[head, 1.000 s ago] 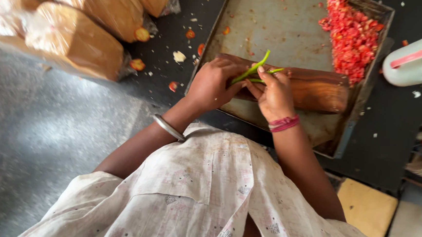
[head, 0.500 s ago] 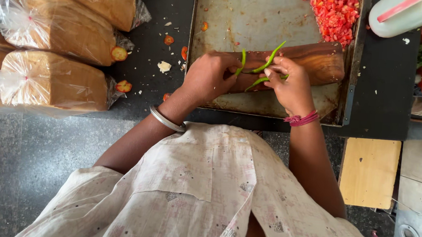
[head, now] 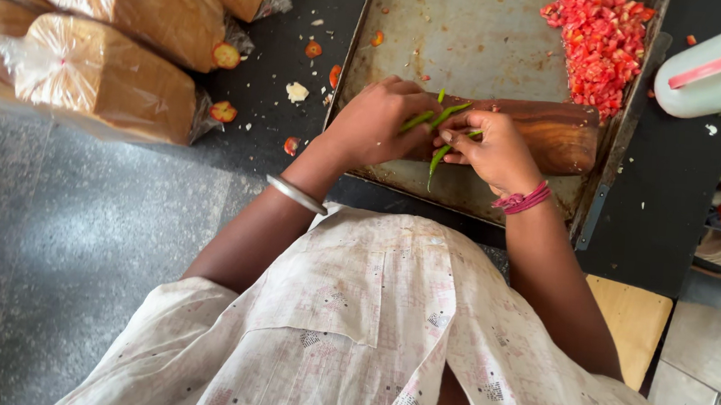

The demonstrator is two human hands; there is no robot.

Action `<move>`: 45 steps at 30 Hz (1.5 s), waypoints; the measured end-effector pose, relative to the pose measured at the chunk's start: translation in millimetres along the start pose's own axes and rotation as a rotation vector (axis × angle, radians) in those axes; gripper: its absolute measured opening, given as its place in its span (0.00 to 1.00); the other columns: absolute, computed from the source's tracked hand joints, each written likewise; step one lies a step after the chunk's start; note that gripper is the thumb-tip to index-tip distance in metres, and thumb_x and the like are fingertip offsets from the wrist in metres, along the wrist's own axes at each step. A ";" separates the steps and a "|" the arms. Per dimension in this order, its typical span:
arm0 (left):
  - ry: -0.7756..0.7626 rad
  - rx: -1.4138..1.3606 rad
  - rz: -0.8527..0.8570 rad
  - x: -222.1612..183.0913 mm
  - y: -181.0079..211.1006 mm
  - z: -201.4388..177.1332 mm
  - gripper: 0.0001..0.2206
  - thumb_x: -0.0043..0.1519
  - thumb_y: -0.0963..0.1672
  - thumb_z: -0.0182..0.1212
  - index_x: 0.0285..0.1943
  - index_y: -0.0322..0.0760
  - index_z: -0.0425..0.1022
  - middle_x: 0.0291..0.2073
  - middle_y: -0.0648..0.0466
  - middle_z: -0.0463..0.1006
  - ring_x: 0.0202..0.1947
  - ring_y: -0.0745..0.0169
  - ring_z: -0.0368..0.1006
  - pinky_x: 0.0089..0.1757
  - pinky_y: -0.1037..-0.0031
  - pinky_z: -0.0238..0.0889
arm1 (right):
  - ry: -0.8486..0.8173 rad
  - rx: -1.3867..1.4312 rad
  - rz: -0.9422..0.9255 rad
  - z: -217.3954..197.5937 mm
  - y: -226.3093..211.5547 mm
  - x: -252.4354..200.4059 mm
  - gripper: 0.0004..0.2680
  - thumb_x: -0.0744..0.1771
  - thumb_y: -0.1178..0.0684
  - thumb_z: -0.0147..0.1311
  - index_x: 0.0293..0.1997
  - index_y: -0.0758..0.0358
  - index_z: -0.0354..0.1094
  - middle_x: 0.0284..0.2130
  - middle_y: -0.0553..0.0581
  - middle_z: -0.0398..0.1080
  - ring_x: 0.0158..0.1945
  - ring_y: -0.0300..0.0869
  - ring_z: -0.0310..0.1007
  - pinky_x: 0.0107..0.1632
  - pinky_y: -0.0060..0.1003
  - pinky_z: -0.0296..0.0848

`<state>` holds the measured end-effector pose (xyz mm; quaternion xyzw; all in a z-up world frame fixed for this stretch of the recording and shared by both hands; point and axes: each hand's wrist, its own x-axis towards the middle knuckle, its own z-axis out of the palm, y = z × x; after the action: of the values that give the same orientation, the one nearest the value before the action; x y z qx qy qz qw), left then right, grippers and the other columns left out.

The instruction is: The person dices green chilies on a wooden block with a large knife, starting by selecting chilies from a plastic bag and placing them on the block.

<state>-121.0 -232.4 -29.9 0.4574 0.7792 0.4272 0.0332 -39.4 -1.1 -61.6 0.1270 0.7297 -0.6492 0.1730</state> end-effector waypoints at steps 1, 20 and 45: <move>0.006 0.004 -0.010 0.8 3.5 2.7 0.10 0.60 0.43 0.65 0.49 0.36 0.80 0.43 0.47 0.80 0.46 0.40 0.74 0.48 0.55 0.67 | -0.030 -0.001 0.006 -2.0 0.3 0.0 0.05 0.70 0.59 0.53 0.48 0.68 0.73 0.39 0.52 0.77 0.41 0.35 0.78 0.42 0.29 0.78; 0.078 0.210 -0.177 -18.4 28.6 -5.4 0.16 0.49 0.44 0.73 0.46 0.38 0.80 0.48 0.51 0.78 0.50 0.45 0.72 0.49 0.57 0.66 | 0.172 0.111 -0.181 -7.7 4.6 -13.5 0.12 0.68 0.63 0.59 0.56 0.68 0.64 0.36 0.55 0.75 0.38 0.37 0.81 0.41 0.29 0.80; -0.058 -0.064 -0.032 -7.1 8.7 -21.1 0.12 0.54 0.38 0.60 0.46 0.34 0.82 0.47 0.43 0.83 0.45 0.44 0.79 0.46 0.62 0.73 | 0.171 -0.773 -0.798 11.4 -27.1 -24.0 0.12 0.63 0.57 0.69 0.51 0.58 0.77 0.51 0.58 0.73 0.55 0.51 0.70 0.57 0.45 0.71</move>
<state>-120.3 -249.2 -12.9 0.4557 0.7710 0.4380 0.0772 -27.8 -14.8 -28.2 -0.1790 0.9174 -0.3373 -0.1118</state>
